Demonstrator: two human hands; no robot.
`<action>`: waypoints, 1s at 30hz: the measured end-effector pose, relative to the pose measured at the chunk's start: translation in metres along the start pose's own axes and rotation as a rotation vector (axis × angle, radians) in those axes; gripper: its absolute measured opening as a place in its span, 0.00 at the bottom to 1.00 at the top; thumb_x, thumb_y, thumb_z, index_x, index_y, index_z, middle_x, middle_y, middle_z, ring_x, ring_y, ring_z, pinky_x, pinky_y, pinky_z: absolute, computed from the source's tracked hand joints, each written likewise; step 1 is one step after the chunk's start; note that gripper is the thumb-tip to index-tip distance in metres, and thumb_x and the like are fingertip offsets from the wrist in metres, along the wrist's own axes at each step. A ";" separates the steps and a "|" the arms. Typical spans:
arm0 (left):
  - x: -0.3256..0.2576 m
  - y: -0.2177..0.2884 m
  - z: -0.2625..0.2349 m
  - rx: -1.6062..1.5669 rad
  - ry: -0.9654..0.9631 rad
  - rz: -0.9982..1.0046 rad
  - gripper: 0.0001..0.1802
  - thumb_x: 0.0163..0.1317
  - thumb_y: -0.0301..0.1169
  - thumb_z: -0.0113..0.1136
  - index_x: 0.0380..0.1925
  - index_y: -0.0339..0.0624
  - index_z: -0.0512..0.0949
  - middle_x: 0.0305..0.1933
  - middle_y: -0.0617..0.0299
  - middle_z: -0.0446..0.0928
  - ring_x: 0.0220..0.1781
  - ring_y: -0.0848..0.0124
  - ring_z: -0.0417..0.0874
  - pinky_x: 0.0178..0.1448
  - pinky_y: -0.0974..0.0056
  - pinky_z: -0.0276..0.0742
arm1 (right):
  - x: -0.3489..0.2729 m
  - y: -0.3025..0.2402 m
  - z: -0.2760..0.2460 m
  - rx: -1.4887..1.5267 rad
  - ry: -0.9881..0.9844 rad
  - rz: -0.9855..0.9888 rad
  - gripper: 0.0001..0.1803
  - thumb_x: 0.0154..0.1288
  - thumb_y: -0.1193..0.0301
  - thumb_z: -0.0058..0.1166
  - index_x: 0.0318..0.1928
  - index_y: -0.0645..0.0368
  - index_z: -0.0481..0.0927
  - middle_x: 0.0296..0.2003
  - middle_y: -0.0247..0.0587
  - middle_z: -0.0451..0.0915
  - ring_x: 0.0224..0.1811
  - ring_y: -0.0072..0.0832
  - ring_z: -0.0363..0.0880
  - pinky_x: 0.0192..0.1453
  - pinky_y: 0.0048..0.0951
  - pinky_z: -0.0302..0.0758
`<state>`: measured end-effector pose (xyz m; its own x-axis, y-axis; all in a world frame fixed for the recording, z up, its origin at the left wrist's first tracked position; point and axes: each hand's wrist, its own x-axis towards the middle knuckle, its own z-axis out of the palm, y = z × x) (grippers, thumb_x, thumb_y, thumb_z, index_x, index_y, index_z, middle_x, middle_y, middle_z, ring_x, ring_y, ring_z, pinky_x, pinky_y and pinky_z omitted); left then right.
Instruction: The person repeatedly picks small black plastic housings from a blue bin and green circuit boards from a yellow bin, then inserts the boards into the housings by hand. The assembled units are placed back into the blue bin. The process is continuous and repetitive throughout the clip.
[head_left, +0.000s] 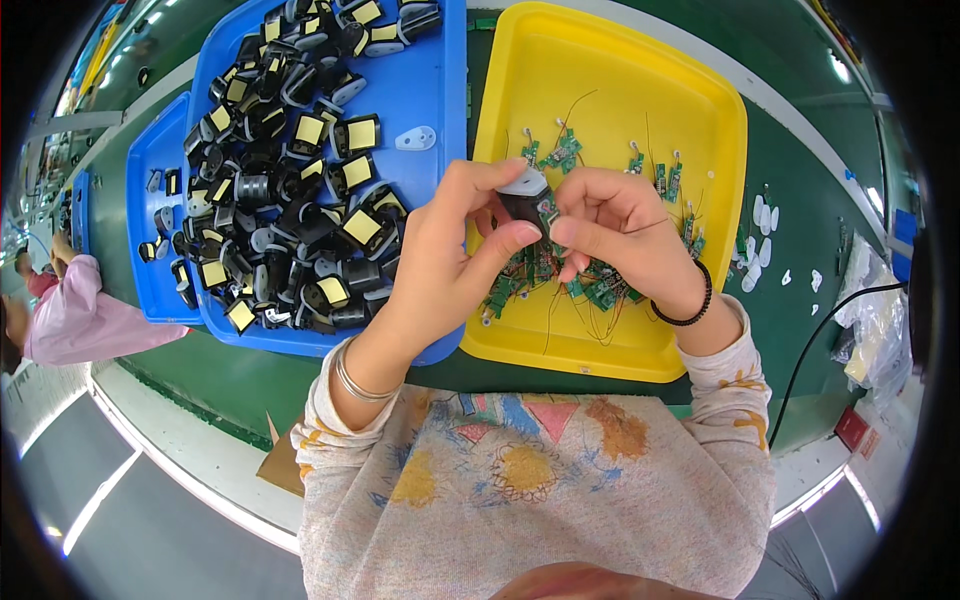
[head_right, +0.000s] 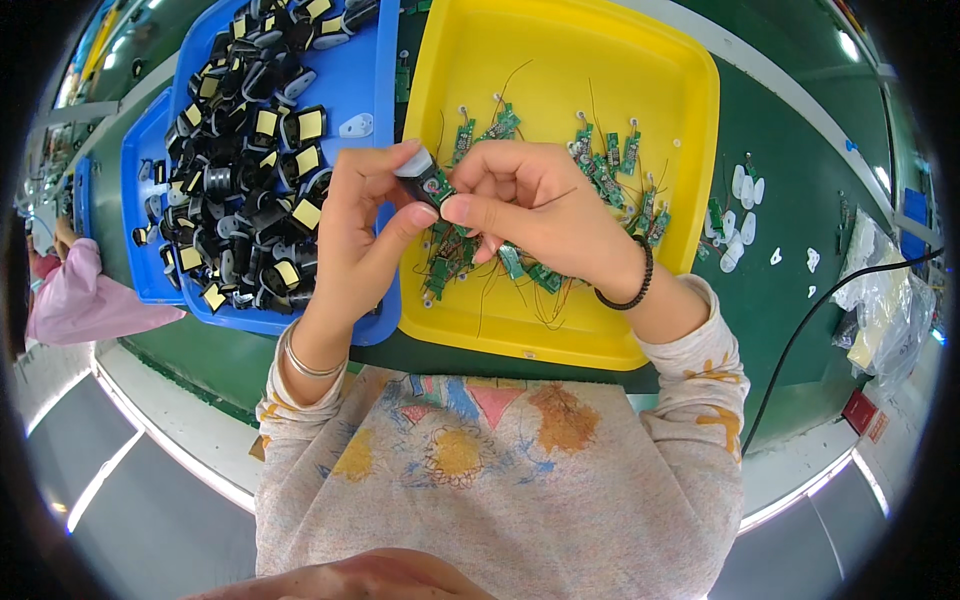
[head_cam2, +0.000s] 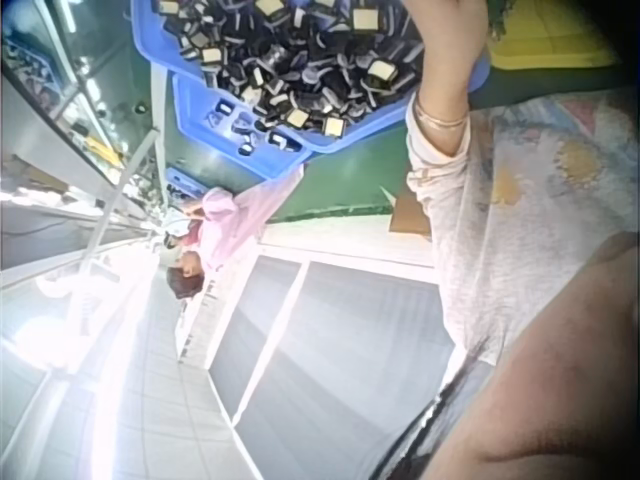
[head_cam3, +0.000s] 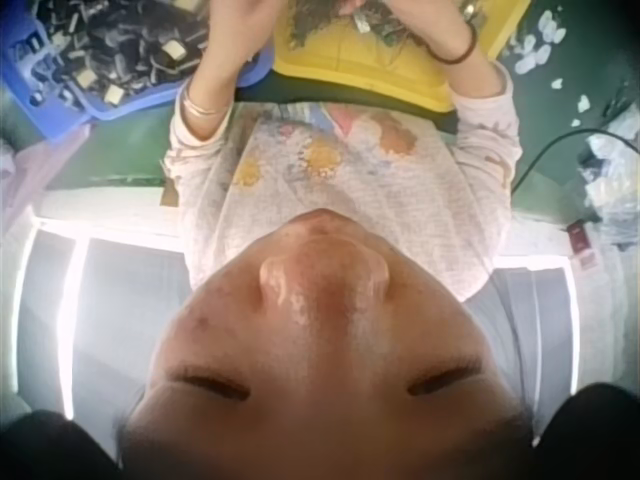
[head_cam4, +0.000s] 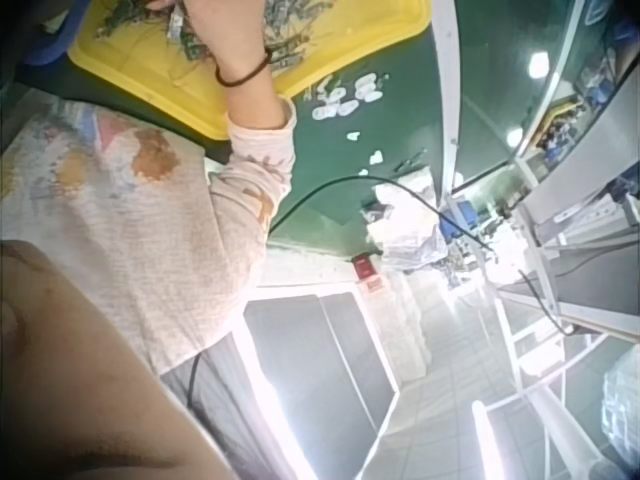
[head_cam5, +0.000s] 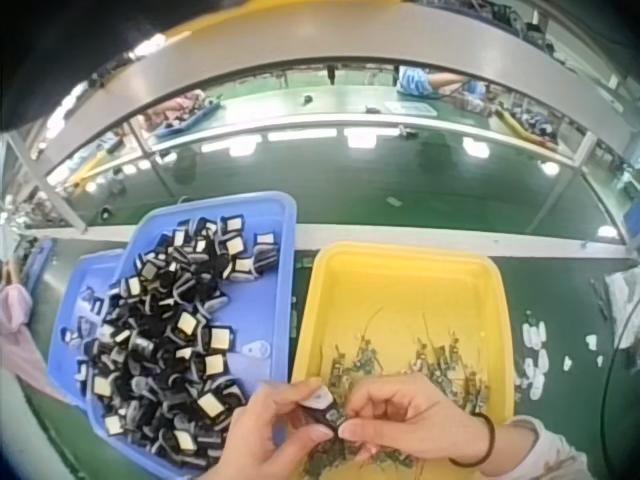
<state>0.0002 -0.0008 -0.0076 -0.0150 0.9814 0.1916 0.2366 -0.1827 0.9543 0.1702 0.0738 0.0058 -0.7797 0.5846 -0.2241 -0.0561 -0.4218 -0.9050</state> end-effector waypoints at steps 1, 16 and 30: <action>0.000 0.000 0.000 -0.028 -0.006 -0.003 0.22 0.53 0.23 0.58 0.48 0.35 0.64 0.37 0.54 0.76 0.31 0.71 0.76 0.34 0.71 0.70 | -0.001 0.000 0.002 -0.006 0.029 -0.026 0.06 0.59 0.73 0.54 0.31 0.62 0.72 0.22 0.30 0.74 0.20 0.13 0.72 0.25 0.14 0.71; 0.001 0.002 0.003 -0.363 -0.038 -0.063 0.21 0.51 0.15 0.43 0.48 0.38 0.61 0.57 0.42 0.64 0.55 0.64 0.71 0.51 0.67 0.71 | -0.005 0.005 0.018 -0.999 0.229 -0.610 0.06 0.50 0.74 0.57 0.26 0.60 0.73 0.20 0.40 0.71 0.20 0.36 0.71 0.22 0.29 0.66; 0.001 0.011 -0.005 -0.067 0.010 -0.068 0.19 0.53 0.17 0.44 0.48 0.35 0.66 0.49 0.51 0.73 0.50 0.69 0.74 0.47 0.69 0.72 | -0.005 0.000 0.014 -0.444 0.164 -0.278 0.05 0.55 0.76 0.55 0.29 0.64 0.74 0.23 0.34 0.74 0.21 0.17 0.77 0.24 0.15 0.71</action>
<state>-0.0019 -0.0022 0.0044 -0.0383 0.9911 0.1275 0.1693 -0.1193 0.9783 0.1657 0.0610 0.0124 -0.6640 0.7474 0.0236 0.0500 0.0759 -0.9959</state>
